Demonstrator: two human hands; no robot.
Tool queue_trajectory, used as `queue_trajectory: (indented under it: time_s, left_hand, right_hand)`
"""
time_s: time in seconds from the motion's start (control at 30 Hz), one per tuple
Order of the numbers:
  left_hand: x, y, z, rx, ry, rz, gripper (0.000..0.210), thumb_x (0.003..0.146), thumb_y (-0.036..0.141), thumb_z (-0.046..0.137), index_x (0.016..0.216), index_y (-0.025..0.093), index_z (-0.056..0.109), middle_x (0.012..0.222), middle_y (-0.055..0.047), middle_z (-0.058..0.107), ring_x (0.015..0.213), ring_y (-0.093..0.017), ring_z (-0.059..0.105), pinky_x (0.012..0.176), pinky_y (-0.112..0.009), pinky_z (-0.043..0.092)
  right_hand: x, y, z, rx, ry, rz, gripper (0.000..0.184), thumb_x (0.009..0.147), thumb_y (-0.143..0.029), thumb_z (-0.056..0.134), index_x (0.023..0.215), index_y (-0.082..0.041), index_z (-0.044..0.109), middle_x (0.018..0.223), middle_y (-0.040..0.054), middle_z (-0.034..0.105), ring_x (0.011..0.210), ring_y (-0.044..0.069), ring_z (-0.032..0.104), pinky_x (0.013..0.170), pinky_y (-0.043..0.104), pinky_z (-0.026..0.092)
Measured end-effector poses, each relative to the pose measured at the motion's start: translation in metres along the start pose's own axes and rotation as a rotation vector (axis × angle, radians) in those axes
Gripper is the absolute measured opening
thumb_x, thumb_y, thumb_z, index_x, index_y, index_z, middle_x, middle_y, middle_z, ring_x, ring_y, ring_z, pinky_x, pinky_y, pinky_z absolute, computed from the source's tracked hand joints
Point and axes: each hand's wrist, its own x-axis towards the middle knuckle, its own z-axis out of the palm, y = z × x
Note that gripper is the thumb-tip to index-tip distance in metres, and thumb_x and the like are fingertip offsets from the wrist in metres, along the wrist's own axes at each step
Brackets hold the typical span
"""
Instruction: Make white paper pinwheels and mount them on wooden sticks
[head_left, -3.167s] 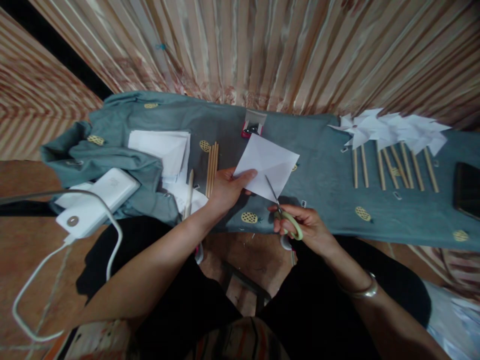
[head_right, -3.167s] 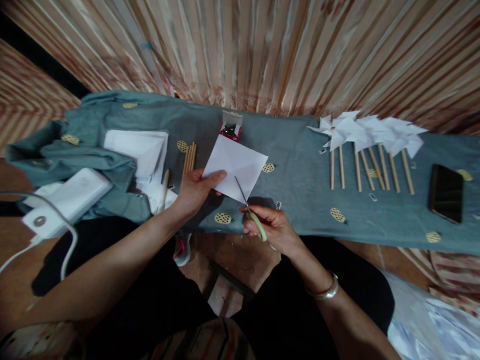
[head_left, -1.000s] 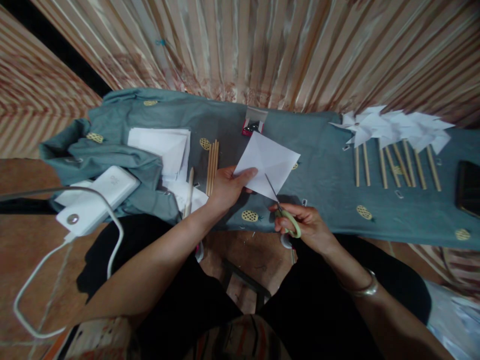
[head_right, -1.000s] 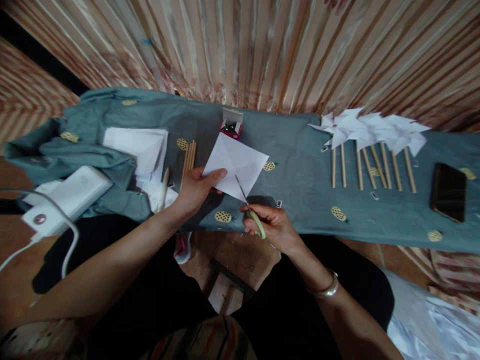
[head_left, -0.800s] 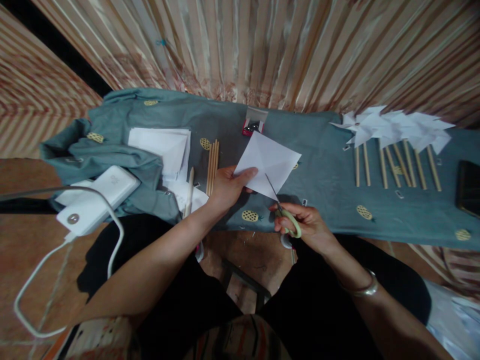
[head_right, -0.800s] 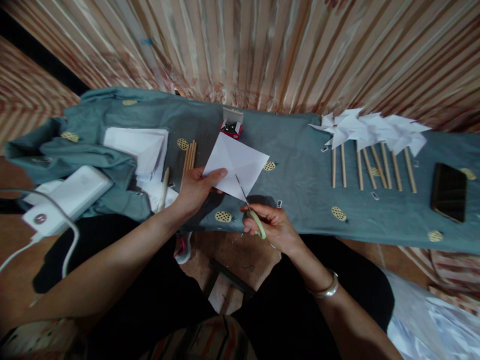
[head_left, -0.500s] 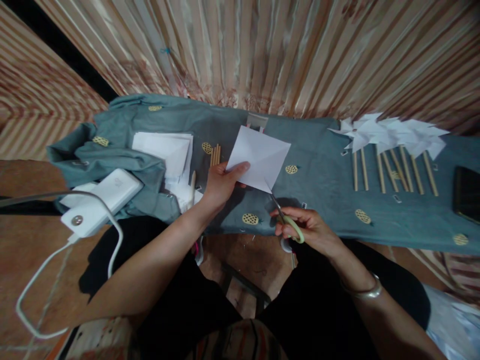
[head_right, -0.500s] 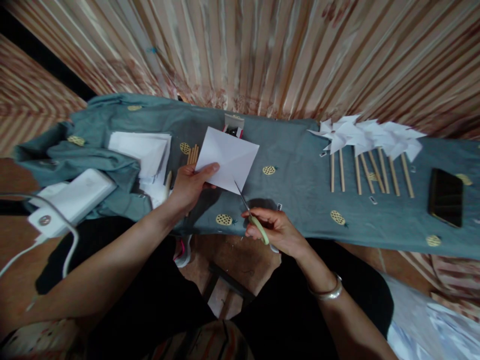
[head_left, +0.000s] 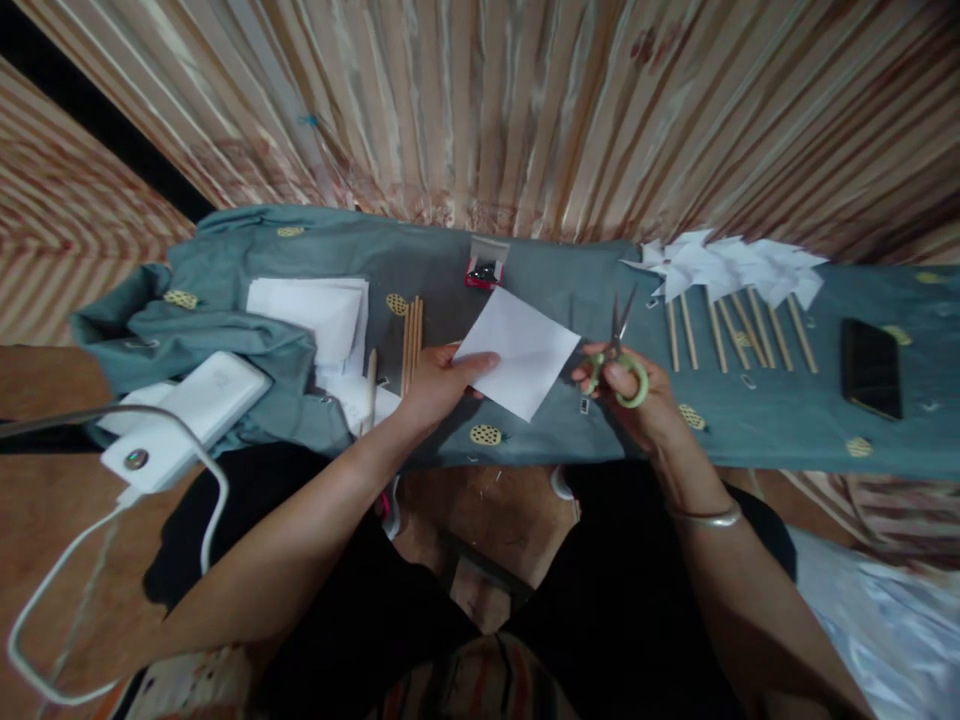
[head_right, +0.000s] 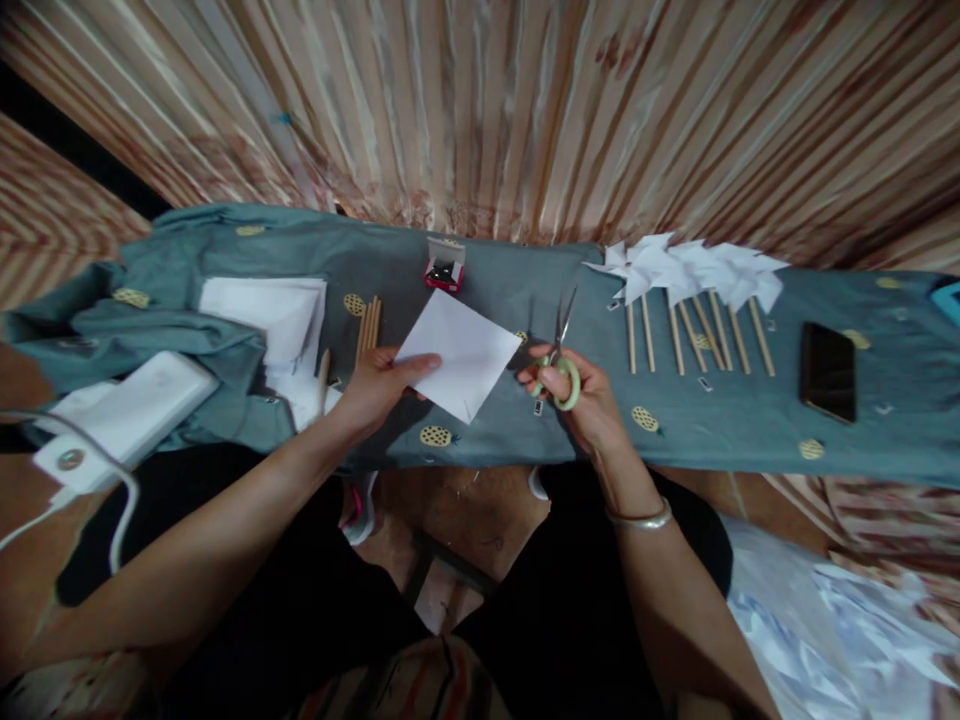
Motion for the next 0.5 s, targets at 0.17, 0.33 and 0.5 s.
queue_trajectory:
  time_s: [0.17, 0.33, 0.5]
  left_hand:
    - [-0.005, -0.005, 0.003, 0.086, -0.124, -0.074, 0.020, 0.061, 0.030, 0.084, 0.065, 0.015, 0.071, 0.057, -0.004, 0.062, 0.053, -0.016, 0.059, 0.042, -0.025, 0.042]
    - [-0.006, -0.005, 0.000, 0.138, -0.201, -0.136, 0.021, 0.055, 0.027, 0.087, 0.063, 0.015, 0.071, 0.055, -0.004, 0.063, 0.052, -0.018, 0.060, 0.041, -0.025, 0.042]
    - [-0.003, -0.007, -0.001, 0.081, -0.184, -0.121, 0.022, 0.056, 0.027, 0.086, 0.069, 0.015, 0.073, 0.058, -0.004, 0.064, 0.061, -0.021, 0.064, 0.049, -0.028, 0.049]
  right_hand:
    - [0.011, -0.005, 0.006, -0.057, 0.026, -0.050, 0.042, 0.057, -0.044, 0.087, 0.091, -0.024, 0.072, 0.072, -0.0030, 0.066, 0.061, 0.011, 0.057, 0.056, 0.024, 0.046]
    - [0.012, -0.010, 0.012, -0.125, -0.086, 0.005, 0.039, 0.055, -0.036, 0.088, 0.088, -0.022, 0.071, 0.067, -0.0041, 0.065, 0.057, 0.011, 0.056, 0.053, 0.024, 0.045]
    - [0.013, -0.012, 0.018, -0.118, -0.119, 0.011, 0.038, 0.056, -0.033, 0.087, 0.087, -0.021, 0.070, 0.065, -0.0049, 0.064, 0.054, 0.009, 0.054, 0.050, 0.023, 0.044]
